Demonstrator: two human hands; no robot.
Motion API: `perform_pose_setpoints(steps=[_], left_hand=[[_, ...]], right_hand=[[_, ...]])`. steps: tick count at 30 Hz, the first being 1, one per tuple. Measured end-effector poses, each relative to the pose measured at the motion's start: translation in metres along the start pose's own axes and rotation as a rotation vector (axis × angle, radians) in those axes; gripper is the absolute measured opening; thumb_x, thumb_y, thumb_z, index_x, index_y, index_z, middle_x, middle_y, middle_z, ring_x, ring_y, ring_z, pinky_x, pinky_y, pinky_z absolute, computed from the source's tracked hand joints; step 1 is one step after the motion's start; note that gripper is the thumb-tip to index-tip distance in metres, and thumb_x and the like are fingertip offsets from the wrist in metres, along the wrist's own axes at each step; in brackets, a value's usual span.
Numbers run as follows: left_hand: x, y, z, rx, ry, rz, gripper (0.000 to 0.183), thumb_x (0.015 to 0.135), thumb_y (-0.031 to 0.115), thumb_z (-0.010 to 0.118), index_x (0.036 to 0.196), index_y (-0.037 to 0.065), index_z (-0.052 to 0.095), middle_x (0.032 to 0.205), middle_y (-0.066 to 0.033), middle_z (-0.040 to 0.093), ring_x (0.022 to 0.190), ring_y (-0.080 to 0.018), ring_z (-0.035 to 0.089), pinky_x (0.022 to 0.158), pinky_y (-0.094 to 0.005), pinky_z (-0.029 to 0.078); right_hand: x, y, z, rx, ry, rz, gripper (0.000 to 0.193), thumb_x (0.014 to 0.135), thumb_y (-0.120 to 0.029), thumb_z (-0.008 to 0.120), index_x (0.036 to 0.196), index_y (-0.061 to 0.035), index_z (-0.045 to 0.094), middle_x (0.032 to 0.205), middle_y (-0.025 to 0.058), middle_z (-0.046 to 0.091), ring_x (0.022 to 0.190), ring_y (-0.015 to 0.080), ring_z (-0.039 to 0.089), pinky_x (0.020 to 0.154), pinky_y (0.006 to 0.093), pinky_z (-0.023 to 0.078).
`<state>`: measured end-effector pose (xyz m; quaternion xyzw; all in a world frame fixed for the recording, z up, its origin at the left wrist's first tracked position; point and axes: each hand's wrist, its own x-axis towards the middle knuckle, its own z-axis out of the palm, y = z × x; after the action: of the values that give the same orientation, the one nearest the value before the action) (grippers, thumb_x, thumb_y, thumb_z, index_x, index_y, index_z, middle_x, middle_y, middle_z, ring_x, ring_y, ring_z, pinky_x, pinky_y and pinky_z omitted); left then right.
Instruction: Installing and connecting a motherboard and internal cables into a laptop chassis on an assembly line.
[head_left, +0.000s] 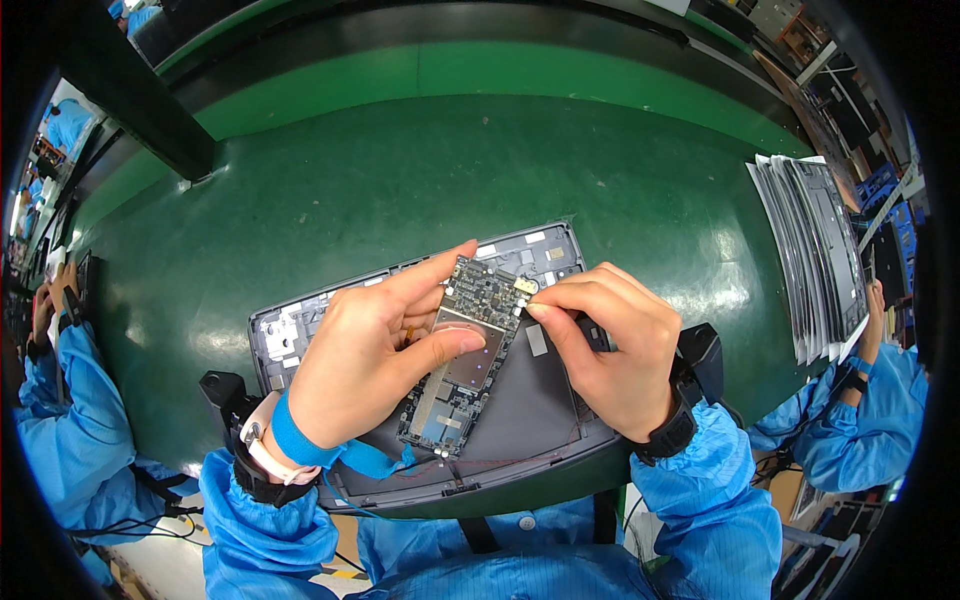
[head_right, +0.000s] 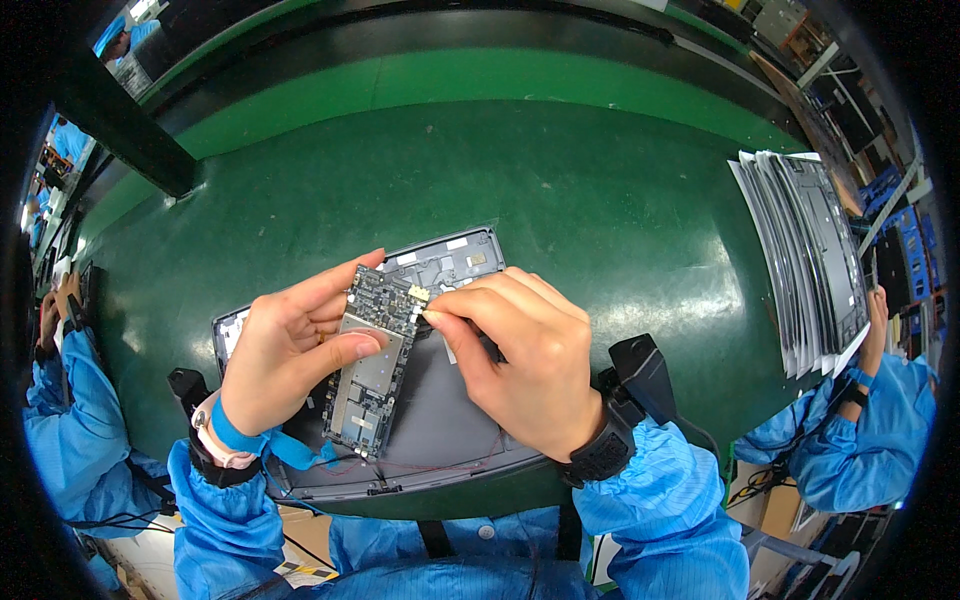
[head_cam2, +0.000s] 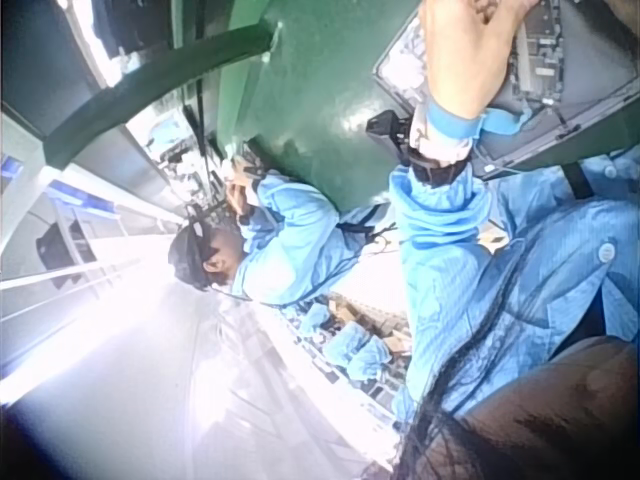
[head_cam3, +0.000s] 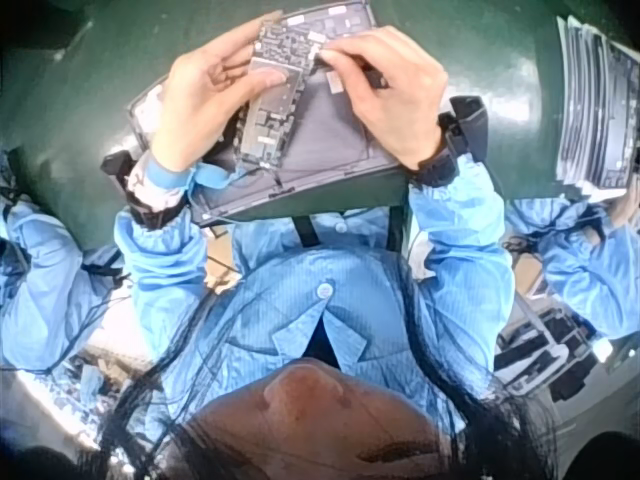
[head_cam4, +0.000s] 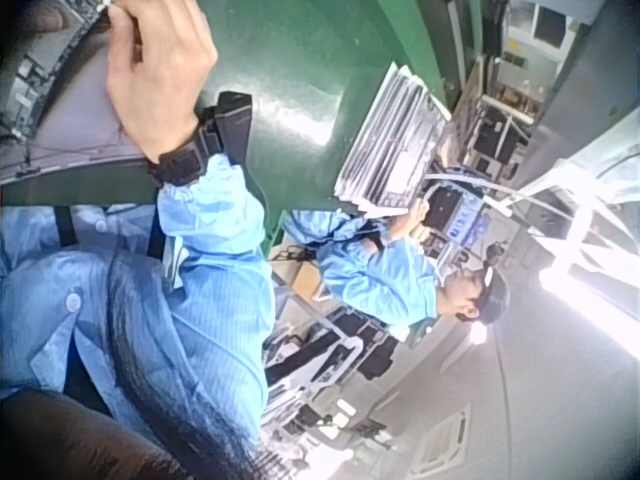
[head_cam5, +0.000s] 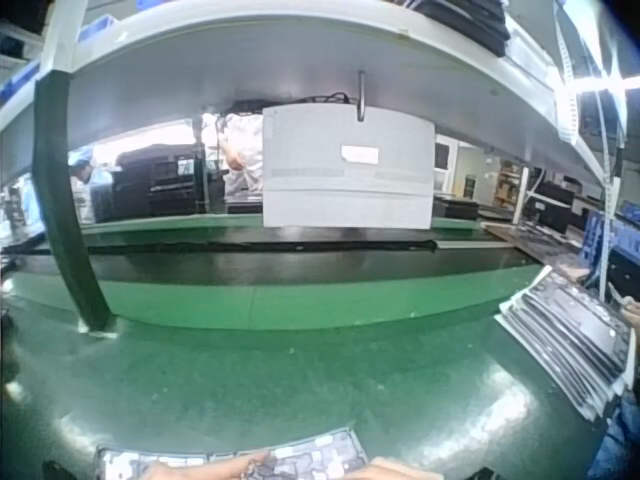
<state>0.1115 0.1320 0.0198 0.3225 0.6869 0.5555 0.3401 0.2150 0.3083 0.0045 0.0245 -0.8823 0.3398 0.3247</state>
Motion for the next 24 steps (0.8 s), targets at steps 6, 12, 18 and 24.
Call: perform_pose_setpoints(steps=[6,12,18,24], left_hand=[[0.001,0.0,0.0,0.159,0.0,-0.055,0.062,0.082,-0.01,0.058,0.138,-0.006,0.03,0.109,-0.0109,0.06,0.095,-0.0103,0.057,0.084,-0.0238,0.047],[0.004,-0.018,-0.001,0.254,0.075,0.204,0.06,0.079,0.012,0.069,0.133,0.002,0.044,0.058,-0.0052,0.034,0.052,-0.0135,0.03,0.048,-0.0258,0.032],[0.007,-0.01,-0.001,0.138,0.065,0.173,0.059,0.081,0.008,0.066,0.135,0.004,0.042,0.06,-0.0029,0.036,0.056,-0.0113,0.034,0.052,-0.0257,0.033],[0.009,-0.011,-0.01,0.13,0.117,0.171,0.059,0.08,0.007,0.066,0.134,0.006,0.043,0.078,-0.0049,0.053,0.065,-0.0102,0.044,0.063,-0.0243,0.043]], right_hand=[[-0.001,0.002,0.0,0.002,-0.005,0.027,0.011,0.07,0.0,0.071,0.078,-0.0025,0.064,0.075,0.0079,0.065,0.066,0.0234,0.061,0.059,0.0308,0.047],[-0.001,0.002,0.0,0.023,-0.01,0.049,0.01,0.07,0.0,0.071,0.078,-0.0017,0.065,0.075,0.008,0.065,0.066,0.0234,0.061,0.059,0.0306,0.047],[0.001,0.003,-0.001,0.024,-0.007,0.03,0.01,0.07,0.0,0.07,0.079,-0.0017,0.065,0.076,0.0083,0.065,0.068,0.0236,0.061,0.061,0.0304,0.048],[-0.007,-0.029,-0.014,-0.001,-0.122,0.07,0.019,0.066,-0.004,0.073,0.084,-0.005,0.066,0.083,0.0067,0.064,0.077,0.0242,0.059,0.068,0.033,0.048]])
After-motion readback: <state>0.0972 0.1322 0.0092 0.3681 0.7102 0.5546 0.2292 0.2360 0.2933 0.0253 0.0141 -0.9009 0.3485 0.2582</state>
